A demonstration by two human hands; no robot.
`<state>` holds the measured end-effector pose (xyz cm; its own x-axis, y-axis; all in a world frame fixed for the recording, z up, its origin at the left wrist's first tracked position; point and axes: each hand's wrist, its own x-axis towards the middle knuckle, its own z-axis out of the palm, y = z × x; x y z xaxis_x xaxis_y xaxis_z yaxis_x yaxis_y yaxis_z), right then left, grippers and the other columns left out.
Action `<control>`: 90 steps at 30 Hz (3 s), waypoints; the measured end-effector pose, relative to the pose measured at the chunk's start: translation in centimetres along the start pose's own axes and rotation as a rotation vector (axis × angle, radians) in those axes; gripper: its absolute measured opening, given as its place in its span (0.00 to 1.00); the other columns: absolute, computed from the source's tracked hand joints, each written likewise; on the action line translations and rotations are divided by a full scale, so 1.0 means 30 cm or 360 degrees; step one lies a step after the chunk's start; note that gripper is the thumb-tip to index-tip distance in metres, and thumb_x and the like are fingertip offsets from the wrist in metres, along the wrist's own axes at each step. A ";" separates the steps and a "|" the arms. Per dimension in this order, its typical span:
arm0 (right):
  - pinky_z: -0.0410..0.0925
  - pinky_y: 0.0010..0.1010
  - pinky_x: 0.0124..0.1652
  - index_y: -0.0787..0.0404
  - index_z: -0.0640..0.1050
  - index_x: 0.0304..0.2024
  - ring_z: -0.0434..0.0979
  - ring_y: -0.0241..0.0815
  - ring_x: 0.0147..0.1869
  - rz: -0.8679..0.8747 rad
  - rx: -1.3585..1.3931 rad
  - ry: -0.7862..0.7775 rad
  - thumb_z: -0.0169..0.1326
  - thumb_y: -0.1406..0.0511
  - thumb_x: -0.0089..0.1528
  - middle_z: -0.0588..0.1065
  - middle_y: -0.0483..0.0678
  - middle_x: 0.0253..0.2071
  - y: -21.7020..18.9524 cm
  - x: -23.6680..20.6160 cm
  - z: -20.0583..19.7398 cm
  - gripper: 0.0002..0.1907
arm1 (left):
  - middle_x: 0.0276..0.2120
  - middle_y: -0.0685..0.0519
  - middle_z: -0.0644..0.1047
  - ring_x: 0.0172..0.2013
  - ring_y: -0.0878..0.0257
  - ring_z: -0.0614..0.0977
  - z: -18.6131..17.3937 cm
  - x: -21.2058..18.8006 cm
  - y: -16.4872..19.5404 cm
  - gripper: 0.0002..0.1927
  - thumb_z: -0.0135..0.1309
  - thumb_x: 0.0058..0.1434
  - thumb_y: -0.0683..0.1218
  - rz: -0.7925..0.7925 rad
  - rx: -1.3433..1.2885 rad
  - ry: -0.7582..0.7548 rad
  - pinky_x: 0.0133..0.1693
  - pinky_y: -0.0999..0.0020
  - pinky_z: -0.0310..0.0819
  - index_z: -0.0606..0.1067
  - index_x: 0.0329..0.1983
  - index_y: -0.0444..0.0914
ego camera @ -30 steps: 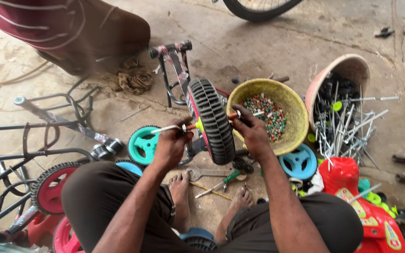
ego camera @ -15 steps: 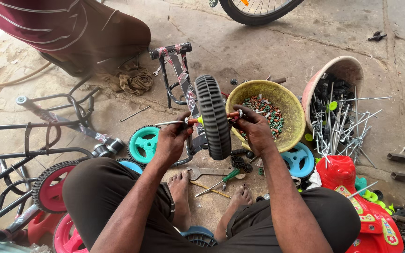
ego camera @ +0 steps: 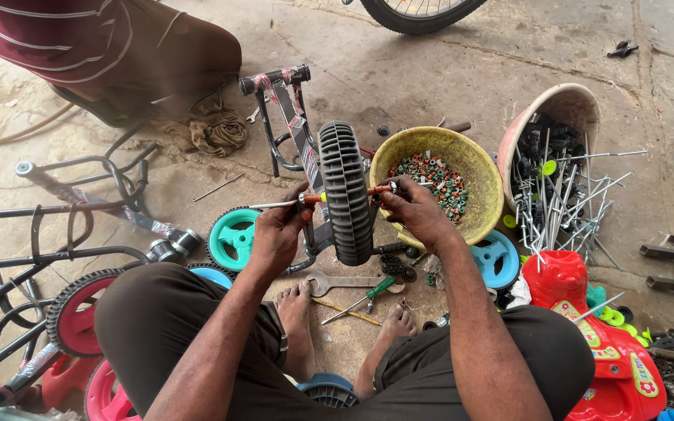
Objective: The person assembles a red and black tricycle wheel by inserting an axle, adding washers and nuts, and tightening them with a wrench. The person works on the wheel while sitting on the floor in a workshop environment.
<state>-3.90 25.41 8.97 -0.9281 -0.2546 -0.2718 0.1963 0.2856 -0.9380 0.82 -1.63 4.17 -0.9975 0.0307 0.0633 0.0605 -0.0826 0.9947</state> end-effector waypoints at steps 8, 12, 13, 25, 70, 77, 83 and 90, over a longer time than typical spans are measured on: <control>0.73 0.27 0.34 0.59 0.79 0.58 0.78 0.31 0.34 -0.0290 -0.0501 0.0224 0.56 0.52 0.64 0.81 0.46 0.34 -0.040 -0.012 -0.010 0.25 | 0.46 0.53 0.85 0.41 0.71 0.77 0.000 -0.012 -0.019 0.25 0.51 0.70 0.36 0.0082 0.0374 0.0084 0.45 0.76 0.74 0.70 0.71 0.40; 0.73 0.25 0.34 0.61 0.80 0.55 0.79 0.31 0.34 -0.0558 -0.0726 0.0310 0.57 0.55 0.65 0.81 0.46 0.35 -0.037 0.001 -0.002 0.21 | 0.49 0.54 0.84 0.46 0.72 0.80 -0.001 -0.008 -0.033 0.25 0.50 0.69 0.36 0.0102 0.0216 0.0083 0.49 0.75 0.76 0.69 0.69 0.39; 0.73 0.25 0.33 0.60 0.80 0.54 0.79 0.31 0.33 -0.0520 -0.0682 0.0300 0.57 0.55 0.65 0.81 0.45 0.34 -0.035 0.005 0.001 0.21 | 0.49 0.54 0.83 0.47 0.72 0.80 -0.002 -0.008 -0.036 0.25 0.50 0.69 0.36 0.0099 0.0233 0.0086 0.49 0.75 0.76 0.69 0.69 0.40; 0.75 0.29 0.33 0.65 0.78 0.53 0.81 0.35 0.34 -0.0719 -0.0834 0.0400 0.58 0.62 0.65 0.81 0.51 0.34 -0.023 0.049 0.012 0.17 | 0.50 0.54 0.84 0.45 0.72 0.79 -0.004 0.007 -0.048 0.27 0.50 0.68 0.36 0.0021 0.0149 0.0121 0.50 0.75 0.75 0.67 0.72 0.37; 0.73 0.40 0.46 0.65 0.77 0.52 0.79 0.55 0.47 -0.0891 -0.1142 0.0434 0.63 0.70 0.52 0.73 0.58 0.44 -0.059 -0.012 -0.007 0.24 | 0.43 0.53 0.85 0.39 0.72 0.79 0.014 0.009 -0.061 0.26 0.56 0.66 0.37 0.0107 0.0385 0.0198 0.43 0.74 0.76 0.71 0.68 0.39; 0.75 0.45 0.44 0.56 0.73 0.52 0.79 0.54 0.42 -0.0723 -0.1580 -0.0021 0.62 0.69 0.59 0.74 0.53 0.39 -0.093 0.046 -0.010 0.20 | 0.40 0.55 0.86 0.32 0.72 0.78 0.024 -0.034 -0.010 0.25 0.56 0.64 0.37 0.0261 0.0561 0.0226 0.34 0.73 0.75 0.75 0.65 0.43; 0.74 0.47 0.41 0.57 0.72 0.52 0.79 0.57 0.42 -0.0968 -0.1645 -0.0042 0.60 0.71 0.57 0.74 0.54 0.41 -0.091 0.055 -0.008 0.21 | 0.33 0.49 0.83 0.29 0.69 0.78 0.055 -0.044 -0.010 0.25 0.56 0.65 0.37 0.0115 0.0615 0.0388 0.32 0.71 0.73 0.76 0.66 0.41; 0.74 0.49 0.43 0.55 0.78 0.44 0.80 0.58 0.43 -0.0642 -0.2024 0.0093 0.57 0.71 0.58 0.75 0.55 0.40 -0.107 0.049 0.056 0.12 | 0.46 0.52 0.85 0.40 0.73 0.79 0.030 -0.025 -0.069 0.27 0.54 0.66 0.35 0.0167 0.0252 0.0272 0.45 0.76 0.77 0.69 0.69 0.35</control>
<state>-5.36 22.58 11.20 -0.8694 -0.4938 0.0145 -0.4930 0.8654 -0.0897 1.49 -0.58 2.13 -0.9762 -0.1398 0.1657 0.1556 0.0807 0.9845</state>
